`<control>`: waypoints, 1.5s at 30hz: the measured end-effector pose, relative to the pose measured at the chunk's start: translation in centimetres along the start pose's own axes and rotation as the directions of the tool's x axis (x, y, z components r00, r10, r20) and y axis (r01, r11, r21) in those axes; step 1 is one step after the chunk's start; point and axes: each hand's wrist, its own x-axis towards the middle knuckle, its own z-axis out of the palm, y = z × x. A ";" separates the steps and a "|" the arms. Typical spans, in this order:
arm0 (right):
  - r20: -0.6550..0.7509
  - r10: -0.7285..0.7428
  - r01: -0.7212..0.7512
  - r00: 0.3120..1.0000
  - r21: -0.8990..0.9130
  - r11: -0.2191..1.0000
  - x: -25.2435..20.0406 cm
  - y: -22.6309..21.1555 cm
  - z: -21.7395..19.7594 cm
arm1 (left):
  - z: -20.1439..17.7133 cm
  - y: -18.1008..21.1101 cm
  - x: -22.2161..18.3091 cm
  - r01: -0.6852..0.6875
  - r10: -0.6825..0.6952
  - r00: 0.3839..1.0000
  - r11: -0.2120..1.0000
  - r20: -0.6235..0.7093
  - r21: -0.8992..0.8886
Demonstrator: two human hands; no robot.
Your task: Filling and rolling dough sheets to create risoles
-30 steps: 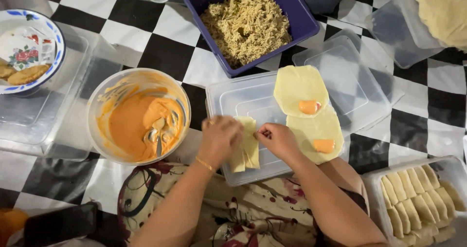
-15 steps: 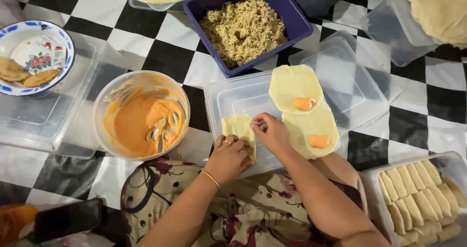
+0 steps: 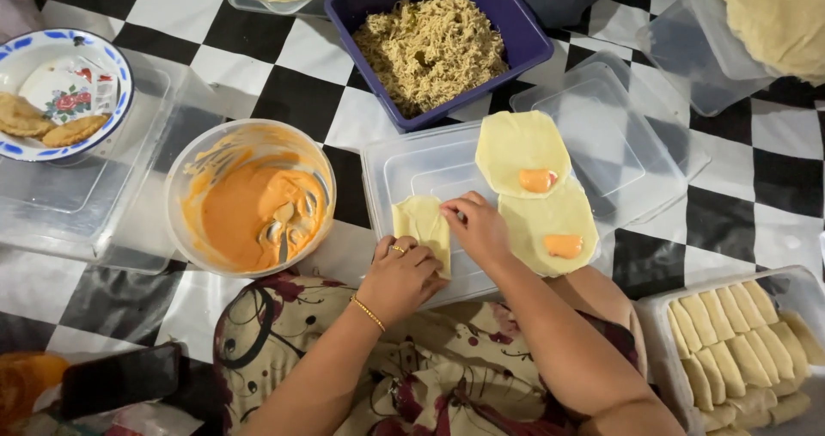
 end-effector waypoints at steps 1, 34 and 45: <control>-0.007 -0.023 0.023 1.000 0.030 0.999 -0.2 -0.5 -0.5 | 0.0 -0.1 -0.1 0.023 -0.023 0.999 1.000 0.034 -0.014; 0.004 -0.611 0.605 0.792 -0.140 0.783 -2.8 -0.4 -1.4 | 1.2 -4.7 -1.4 0.315 -0.317 0.948 0.947 -0.028 -0.062; 0.073 -0.607 0.612 0.791 -0.113 0.783 -0.2 0.4 -2.6 | 0.5 -6.1 0.4 0.345 -0.348 0.936 0.936 -0.056 -0.065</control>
